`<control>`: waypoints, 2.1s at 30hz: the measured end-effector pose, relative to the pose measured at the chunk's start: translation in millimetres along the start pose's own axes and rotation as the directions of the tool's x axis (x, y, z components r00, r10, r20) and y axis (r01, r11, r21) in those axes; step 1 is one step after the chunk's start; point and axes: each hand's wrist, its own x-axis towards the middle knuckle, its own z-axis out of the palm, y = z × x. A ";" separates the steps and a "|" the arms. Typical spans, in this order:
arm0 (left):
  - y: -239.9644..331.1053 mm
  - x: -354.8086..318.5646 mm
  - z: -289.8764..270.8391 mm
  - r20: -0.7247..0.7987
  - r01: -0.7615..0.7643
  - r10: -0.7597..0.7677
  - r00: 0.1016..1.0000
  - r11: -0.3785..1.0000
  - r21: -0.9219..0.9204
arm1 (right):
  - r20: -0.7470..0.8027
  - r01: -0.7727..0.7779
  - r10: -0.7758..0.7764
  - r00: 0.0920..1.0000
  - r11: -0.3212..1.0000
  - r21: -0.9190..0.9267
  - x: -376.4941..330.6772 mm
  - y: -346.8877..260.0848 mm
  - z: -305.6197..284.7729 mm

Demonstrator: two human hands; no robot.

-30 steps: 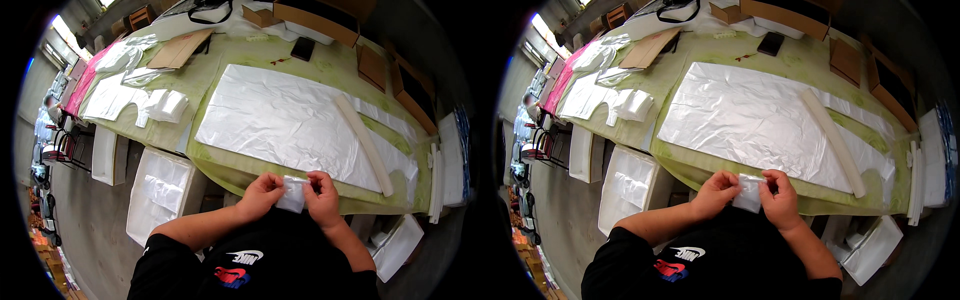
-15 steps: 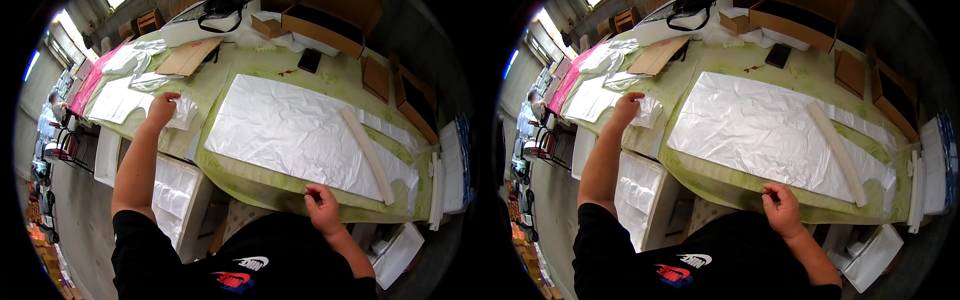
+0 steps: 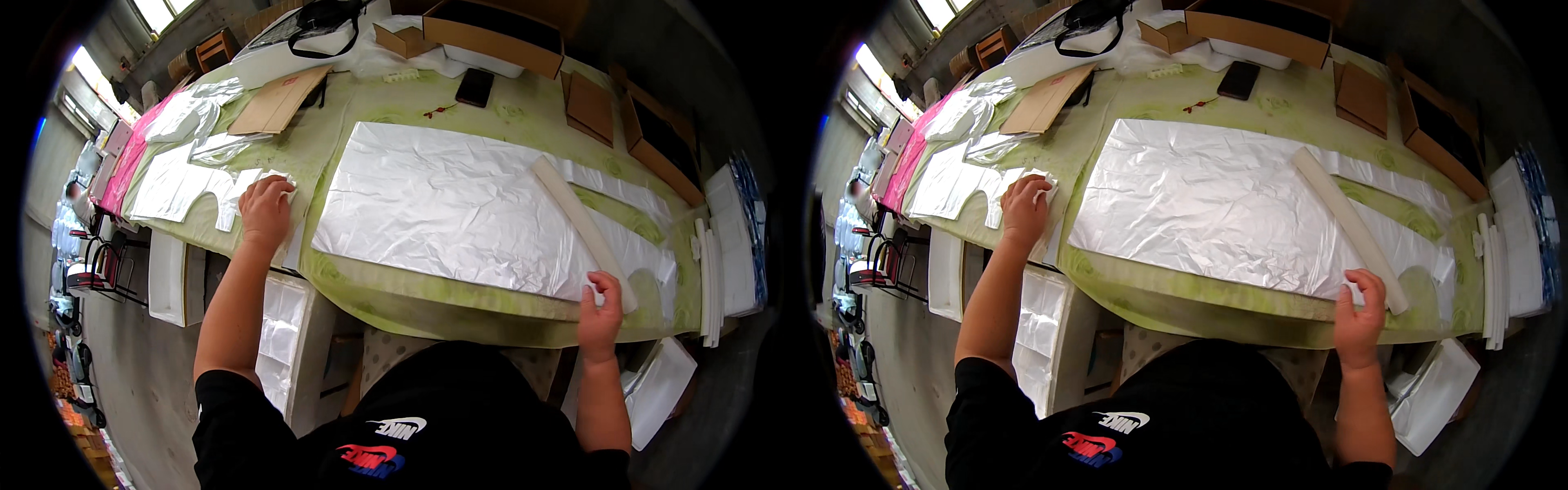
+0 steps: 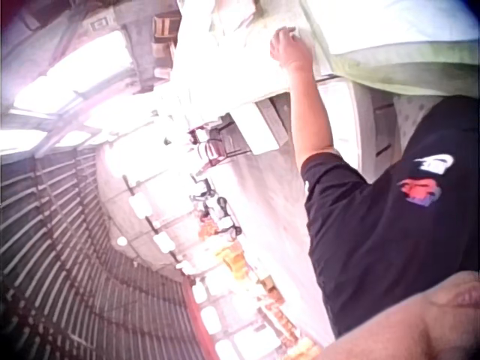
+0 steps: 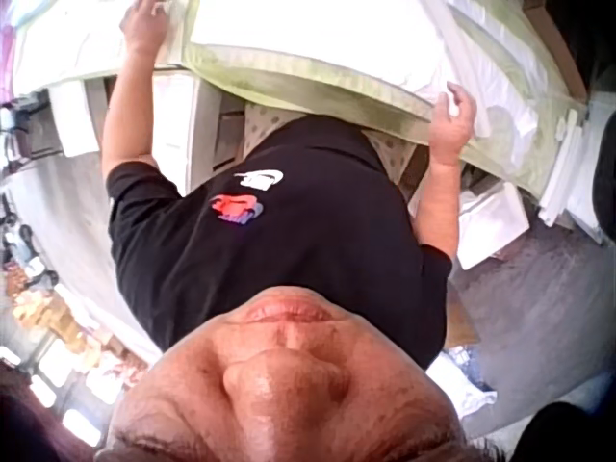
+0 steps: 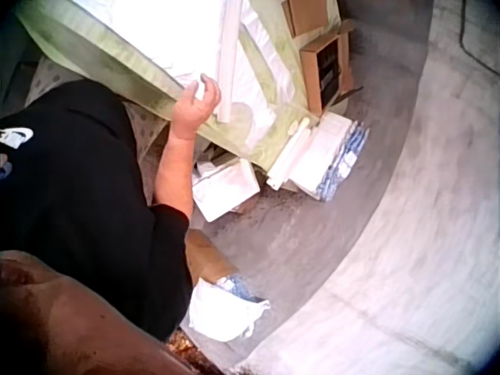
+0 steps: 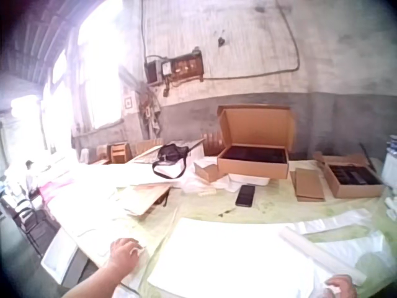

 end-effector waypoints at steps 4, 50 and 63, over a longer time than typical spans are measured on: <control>-12.3 4.4 8.3 0.035 0.043 -0.041 0.999 0.998 -0.054 | -0.066 0.034 -0.051 0.996 0.968 -0.247 2.3 23.0 -30.9; 509.0 42.0 51.6 0.574 0.021 0.681 0.455 0.636 -0.771 | -0.087 -0.050 0.014 0.996 0.902 -0.428 5.7 96.4 -53.9; 430.2 62.0 46.2 0.731 0.779 0.273 0.626 -0.188 -0.598 | -0.066 0.215 -0.226 0.972 0.966 -0.144 30.6 82.6 -24.4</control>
